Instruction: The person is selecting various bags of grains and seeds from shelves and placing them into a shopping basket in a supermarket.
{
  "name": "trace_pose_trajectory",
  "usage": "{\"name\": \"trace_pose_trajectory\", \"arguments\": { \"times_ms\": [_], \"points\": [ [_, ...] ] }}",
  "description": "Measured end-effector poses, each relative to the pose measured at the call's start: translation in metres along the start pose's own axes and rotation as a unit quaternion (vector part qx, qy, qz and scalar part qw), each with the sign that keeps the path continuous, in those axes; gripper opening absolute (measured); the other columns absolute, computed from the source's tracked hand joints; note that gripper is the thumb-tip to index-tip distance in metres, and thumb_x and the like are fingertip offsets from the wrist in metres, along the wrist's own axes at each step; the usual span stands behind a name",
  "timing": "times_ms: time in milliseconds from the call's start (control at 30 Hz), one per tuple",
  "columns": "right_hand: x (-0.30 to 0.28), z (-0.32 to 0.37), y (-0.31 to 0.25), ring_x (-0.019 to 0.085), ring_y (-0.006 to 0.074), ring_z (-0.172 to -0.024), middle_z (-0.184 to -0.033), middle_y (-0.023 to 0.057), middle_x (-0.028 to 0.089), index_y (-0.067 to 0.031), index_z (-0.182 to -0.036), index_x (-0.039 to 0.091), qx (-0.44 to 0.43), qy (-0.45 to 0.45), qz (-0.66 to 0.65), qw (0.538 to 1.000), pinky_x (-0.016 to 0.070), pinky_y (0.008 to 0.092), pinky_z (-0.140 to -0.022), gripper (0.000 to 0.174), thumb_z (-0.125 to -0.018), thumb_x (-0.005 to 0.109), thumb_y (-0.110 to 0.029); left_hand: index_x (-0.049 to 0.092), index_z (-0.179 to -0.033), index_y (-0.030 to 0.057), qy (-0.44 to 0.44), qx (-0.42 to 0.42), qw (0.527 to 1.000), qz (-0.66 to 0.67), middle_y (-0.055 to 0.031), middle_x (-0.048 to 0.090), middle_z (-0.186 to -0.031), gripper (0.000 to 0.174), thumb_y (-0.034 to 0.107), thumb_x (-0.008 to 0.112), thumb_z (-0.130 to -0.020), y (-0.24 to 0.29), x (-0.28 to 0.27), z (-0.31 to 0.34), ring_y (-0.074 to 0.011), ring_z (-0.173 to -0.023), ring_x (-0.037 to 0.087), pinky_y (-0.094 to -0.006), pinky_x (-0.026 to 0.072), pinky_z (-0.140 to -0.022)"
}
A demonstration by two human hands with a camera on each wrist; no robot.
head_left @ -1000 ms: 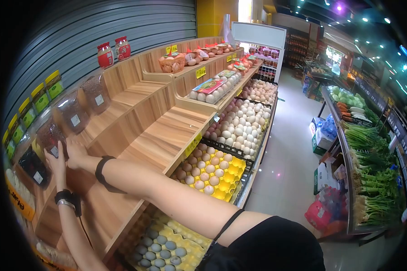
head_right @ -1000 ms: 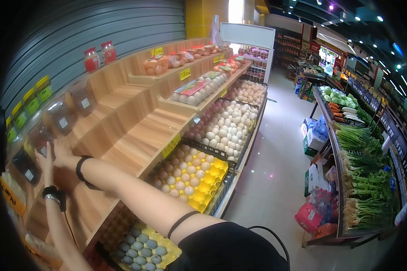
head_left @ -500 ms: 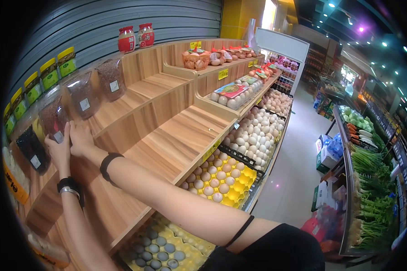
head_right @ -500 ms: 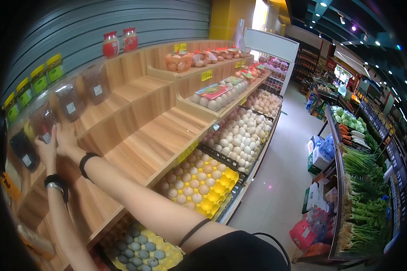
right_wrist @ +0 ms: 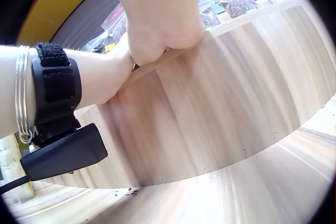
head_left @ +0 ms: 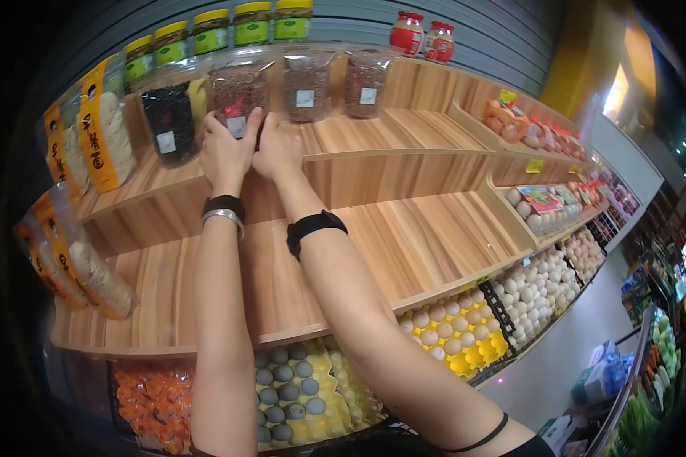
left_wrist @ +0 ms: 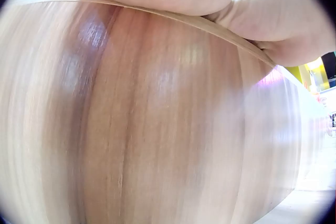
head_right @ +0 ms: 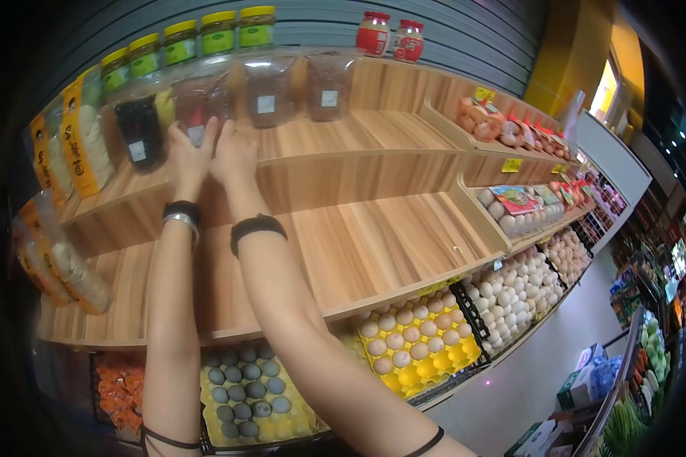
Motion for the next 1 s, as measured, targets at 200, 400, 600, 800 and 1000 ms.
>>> {"name": "trace_pose_trajectory", "arguments": {
  "times_ms": [200, 400, 600, 800, 1000],
  "points": [
    [0.006, -0.002, 0.005, 0.057, 0.0372, -0.107, -0.109, 0.0252, 0.060, 0.0016, -0.119, 0.036, -0.003, 0.021, -0.015, 1.000, 0.0392, 0.0500, -0.093, 0.057, -0.074, 0.065, -0.021, 0.041, -0.128, -0.0018, 0.014, 0.002, 1.000, -0.006, -0.0267, 0.057, -0.116, 0.084, 0.070, 0.043, -0.083, 0.006, 0.000, 0.002, -0.0421, -0.103, 0.058, -0.0468, 0.0471, -0.085],
    [0.015, -0.005, 0.009, 0.057, 0.0348, -0.106, -0.110, 0.0234, 0.058, 0.0015, -0.119, 0.035, 0.029, 0.020, -0.069, 0.997, 0.0385, 0.0468, -0.090, 0.060, -0.068, 0.068, -0.007, 0.040, -0.132, 0.0027, -0.010, -0.025, 0.999, -0.022, -0.0243, 0.053, -0.126, 0.083, 0.071, 0.039, -0.085, -0.024, 0.026, -0.008, -0.0390, -0.114, 0.053, -0.0453, 0.0435, -0.091],
    [0.021, -0.010, 0.016, 0.057, 0.0351, -0.105, -0.107, 0.0230, 0.059, 0.0027, -0.120, 0.037, 0.042, 0.062, -0.074, 0.994, 0.0384, 0.0454, -0.090, 0.062, -0.066, 0.068, -0.004, 0.034, -0.137, 0.0046, -0.067, -0.030, 0.997, -0.020, -0.0243, 0.053, -0.127, 0.089, 0.075, 0.033, -0.084, -0.045, 0.043, -0.020, -0.0402, -0.117, 0.050, -0.0453, 0.0403, -0.094],
    [0.018, -0.012, 0.019, 0.057, 0.0363, -0.105, -0.105, 0.0232, 0.060, 0.0031, -0.117, 0.040, 0.043, 0.056, -0.099, 0.993, 0.0396, 0.0457, -0.090, 0.061, -0.065, 0.070, -0.006, 0.028, -0.142, 0.0078, -0.100, -0.039, 0.994, -0.004, -0.0219, 0.048, -0.134, 0.090, 0.076, 0.030, -0.084, -0.046, 0.045, -0.019, -0.0393, -0.123, 0.045, -0.0437, 0.0356, -0.099],
    [0.015, -0.013, 0.020, 0.056, 0.0375, -0.104, -0.104, 0.0234, 0.060, 0.0035, -0.115, 0.043, 0.045, 0.051, -0.118, 0.991, 0.0407, 0.0460, -0.089, 0.060, -0.063, 0.071, -0.009, 0.028, -0.142, 0.0074, -0.104, -0.041, 0.991, 0.075, -0.0232, 0.048, -0.134, 0.090, 0.076, 0.028, -0.084, -0.060, 0.055, -0.026, -0.0398, -0.124, 0.044, -0.0432, 0.0345, -0.101]
  ]
}}
Point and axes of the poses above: each hand's wrist, its own z-axis away from the middle knuckle, its own x-axis out of the palm, y = z × x, the point moved 10 cm from there along -z, towards the middle knuckle
